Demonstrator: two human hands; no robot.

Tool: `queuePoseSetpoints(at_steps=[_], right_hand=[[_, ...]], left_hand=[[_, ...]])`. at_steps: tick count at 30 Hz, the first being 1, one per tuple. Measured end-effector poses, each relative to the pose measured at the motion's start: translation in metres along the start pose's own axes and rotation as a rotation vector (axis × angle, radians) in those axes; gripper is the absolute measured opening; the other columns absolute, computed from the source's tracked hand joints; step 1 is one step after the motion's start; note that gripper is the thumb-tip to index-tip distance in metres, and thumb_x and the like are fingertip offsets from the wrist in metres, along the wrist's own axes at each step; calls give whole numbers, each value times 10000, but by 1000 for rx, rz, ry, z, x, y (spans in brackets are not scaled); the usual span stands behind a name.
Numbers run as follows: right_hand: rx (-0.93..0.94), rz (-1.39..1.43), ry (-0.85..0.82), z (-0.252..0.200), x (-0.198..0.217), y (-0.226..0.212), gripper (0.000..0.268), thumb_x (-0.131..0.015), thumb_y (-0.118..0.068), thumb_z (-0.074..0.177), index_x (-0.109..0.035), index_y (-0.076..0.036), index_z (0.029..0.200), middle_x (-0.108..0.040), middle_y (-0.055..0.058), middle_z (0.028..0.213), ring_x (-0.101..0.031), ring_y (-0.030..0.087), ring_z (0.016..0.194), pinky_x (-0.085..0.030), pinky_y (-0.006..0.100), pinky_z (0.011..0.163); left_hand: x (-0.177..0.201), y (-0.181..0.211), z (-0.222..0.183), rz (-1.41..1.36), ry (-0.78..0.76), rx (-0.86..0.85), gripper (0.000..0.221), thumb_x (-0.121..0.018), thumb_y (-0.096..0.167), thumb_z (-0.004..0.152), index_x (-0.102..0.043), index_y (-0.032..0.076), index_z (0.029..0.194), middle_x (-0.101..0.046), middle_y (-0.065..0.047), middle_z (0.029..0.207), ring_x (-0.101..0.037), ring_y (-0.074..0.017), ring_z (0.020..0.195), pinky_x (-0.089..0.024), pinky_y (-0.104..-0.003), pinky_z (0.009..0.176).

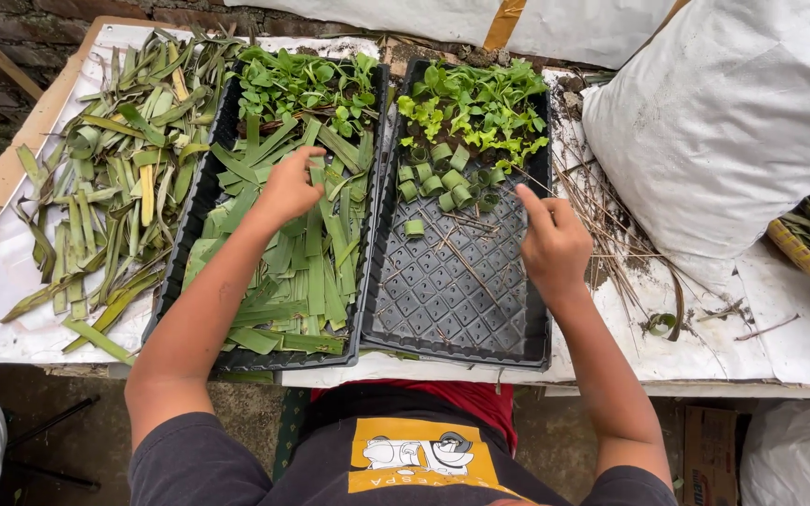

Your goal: Wrapping small plant cuttings in long green leaves on a work table.

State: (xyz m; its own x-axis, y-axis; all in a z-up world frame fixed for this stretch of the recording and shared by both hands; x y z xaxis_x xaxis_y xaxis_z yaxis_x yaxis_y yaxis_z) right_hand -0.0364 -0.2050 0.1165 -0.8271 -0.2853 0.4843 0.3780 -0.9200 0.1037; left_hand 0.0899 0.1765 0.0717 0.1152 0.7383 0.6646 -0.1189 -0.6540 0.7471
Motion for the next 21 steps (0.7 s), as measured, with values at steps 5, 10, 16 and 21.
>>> queuePoseSetpoints(at_steps=[5, 10, 16, 21], right_hand=[[-169, 553, 389, 5, 39, 13, 227, -433, 55, 1059, -602, 113, 1200, -536, 106, 812, -465, 228, 567, -427, 335, 549], [-333, 1125, 556, -12, 23, 20, 194, -235, -91, 1144, -390, 19, 1184, -350, 60, 864, -368, 109, 507, -378, 278, 446], [-486, 1180, 301, -49, -51, -6, 228, -267, -77, 1147, -450, 59, 1139, -422, 85, 835, -527, 176, 536, -502, 346, 542], [-486, 1123, 94, -53, -58, -22, 241, -353, -60, 1139, -546, 80, 1105, -511, 109, 823, -640, 244, 633, -539, 390, 652]], left_hand=[[15, -15, 12, -76, 114, -17, 478, -611, 19, 989, -494, -71, 1444, -613, -345, 1262, -691, -411, 1079, -593, -530, 883], [5, -38, 8, 443, -33, 32, 401, -653, 170, 997, -620, -20, 1349, -682, -276, 1157, -696, -433, 1087, -583, -566, 880], [-45, -78, 14, 694, -306, 224, 604, -805, 477, 857, -742, -73, 1099, -736, -250, 999, -741, -422, 976, -589, -612, 760], [-39, -37, -4, 634, -266, 179, 573, -731, 517, 912, -761, -55, 936, -652, -352, 1214, -745, -413, 916, -595, -609, 722]])
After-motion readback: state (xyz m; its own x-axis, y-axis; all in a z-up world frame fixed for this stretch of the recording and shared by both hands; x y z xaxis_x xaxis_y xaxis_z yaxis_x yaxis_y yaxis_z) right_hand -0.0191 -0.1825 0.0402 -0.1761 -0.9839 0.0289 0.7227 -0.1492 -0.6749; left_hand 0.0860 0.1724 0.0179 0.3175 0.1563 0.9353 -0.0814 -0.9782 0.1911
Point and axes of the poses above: each hand's wrist, its own z-axis towards the middle knuckle, its own x-axis out of the back of the hand, y = z × x, the point moved 7 cm from there along z, towards the middle knuckle
